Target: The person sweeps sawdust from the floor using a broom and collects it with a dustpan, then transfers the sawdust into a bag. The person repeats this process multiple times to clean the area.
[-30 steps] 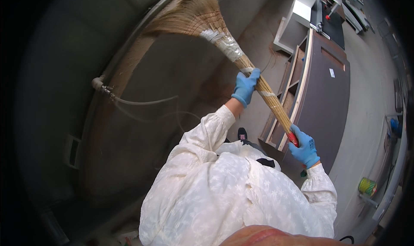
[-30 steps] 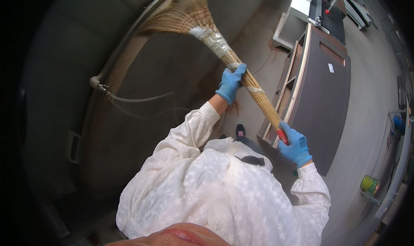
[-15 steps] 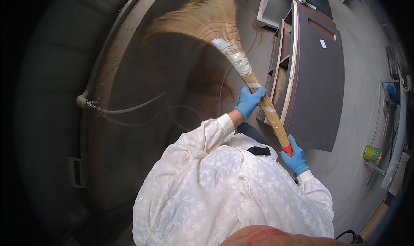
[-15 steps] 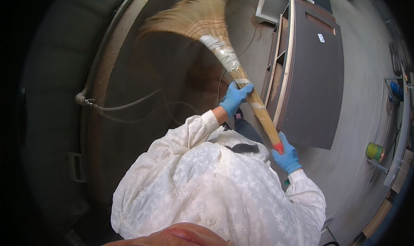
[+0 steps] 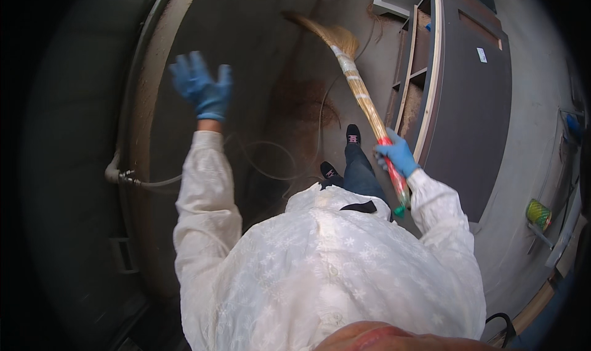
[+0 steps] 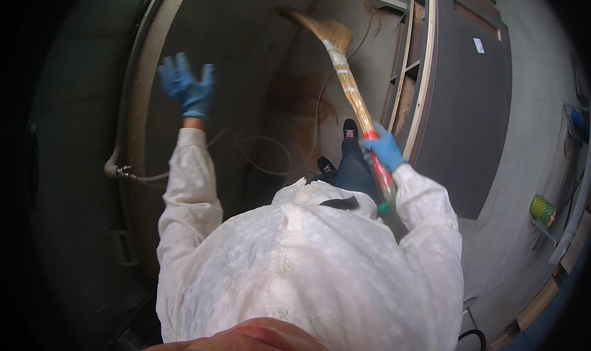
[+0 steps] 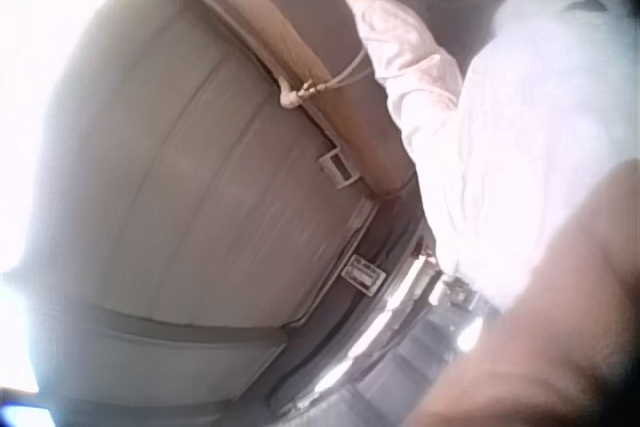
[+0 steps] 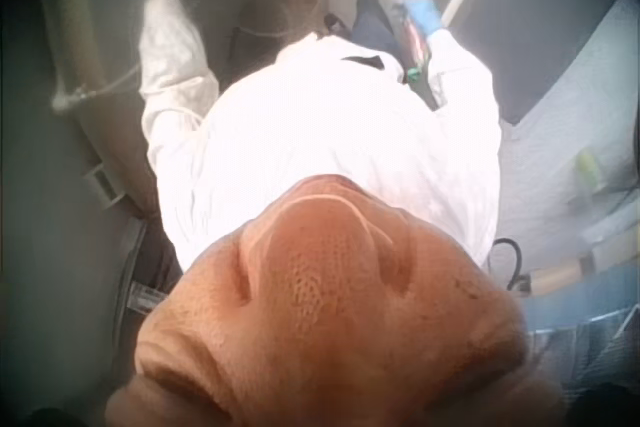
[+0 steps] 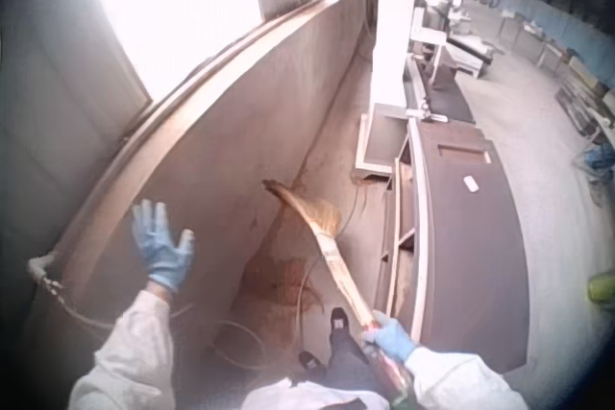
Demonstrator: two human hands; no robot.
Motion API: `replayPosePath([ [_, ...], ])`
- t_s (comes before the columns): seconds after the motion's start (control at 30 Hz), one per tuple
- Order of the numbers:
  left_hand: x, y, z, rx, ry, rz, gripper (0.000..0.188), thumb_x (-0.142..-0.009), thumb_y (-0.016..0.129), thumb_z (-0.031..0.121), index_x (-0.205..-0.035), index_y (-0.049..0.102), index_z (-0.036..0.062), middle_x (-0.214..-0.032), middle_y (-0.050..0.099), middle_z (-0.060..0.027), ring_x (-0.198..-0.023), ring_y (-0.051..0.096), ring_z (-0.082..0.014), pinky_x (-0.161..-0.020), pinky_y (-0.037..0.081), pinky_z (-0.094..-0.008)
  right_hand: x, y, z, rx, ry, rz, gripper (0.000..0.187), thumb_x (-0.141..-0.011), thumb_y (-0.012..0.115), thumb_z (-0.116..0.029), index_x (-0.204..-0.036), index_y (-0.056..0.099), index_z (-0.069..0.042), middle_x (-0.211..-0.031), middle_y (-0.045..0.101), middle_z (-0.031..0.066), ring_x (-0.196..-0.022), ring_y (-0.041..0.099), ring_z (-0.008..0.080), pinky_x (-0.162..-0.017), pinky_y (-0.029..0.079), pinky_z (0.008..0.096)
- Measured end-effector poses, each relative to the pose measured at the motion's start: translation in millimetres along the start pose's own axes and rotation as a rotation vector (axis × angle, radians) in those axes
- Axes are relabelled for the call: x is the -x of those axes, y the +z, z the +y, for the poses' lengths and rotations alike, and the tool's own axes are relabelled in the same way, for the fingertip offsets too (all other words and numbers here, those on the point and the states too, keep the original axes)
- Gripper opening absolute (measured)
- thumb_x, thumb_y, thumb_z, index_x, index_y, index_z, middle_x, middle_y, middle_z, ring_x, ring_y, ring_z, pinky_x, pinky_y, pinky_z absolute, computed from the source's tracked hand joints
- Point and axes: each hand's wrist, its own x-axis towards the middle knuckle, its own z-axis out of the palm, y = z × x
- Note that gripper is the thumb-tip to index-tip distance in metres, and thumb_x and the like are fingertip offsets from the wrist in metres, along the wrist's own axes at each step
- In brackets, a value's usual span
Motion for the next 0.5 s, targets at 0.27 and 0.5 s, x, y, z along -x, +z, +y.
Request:
replayPosePath([
  [0.27,-101.6,57.7,-136.2,-0.348,0.181,-0.151,0.094,-0.085,0.06,0.072,-0.15,0.042,0.007,-0.156,0.036,-0.0223,-0.148,0.027,-0.0418,-0.118,0.027,-0.0554,-242.4,-1.5,-88.6,0.061,-0.127,0.092,0.047,-0.084,0.069,-0.002,-0.128,0.054,-0.005,-0.074,0.063,0.0097,-0.051,0.06,0.0184,-0.043,0.05,0.033],
  [0.5,-99.5,78.9,-144.8,-0.202,0.228,-0.231,0.084,-0.086,0.072,0.053,-0.147,0.043,0.0027,-0.152,0.042,-0.0222,-0.143,0.039,-0.0395,-0.116,0.035,-0.0496,-436.1,23.7,-145.4,0.112,-0.052,0.166,0.046,-0.079,0.074,0.001,-0.121,0.055,-0.003,-0.075,0.063,0.0116,-0.051,0.06,0.0208,-0.046,0.051,0.0345],
])
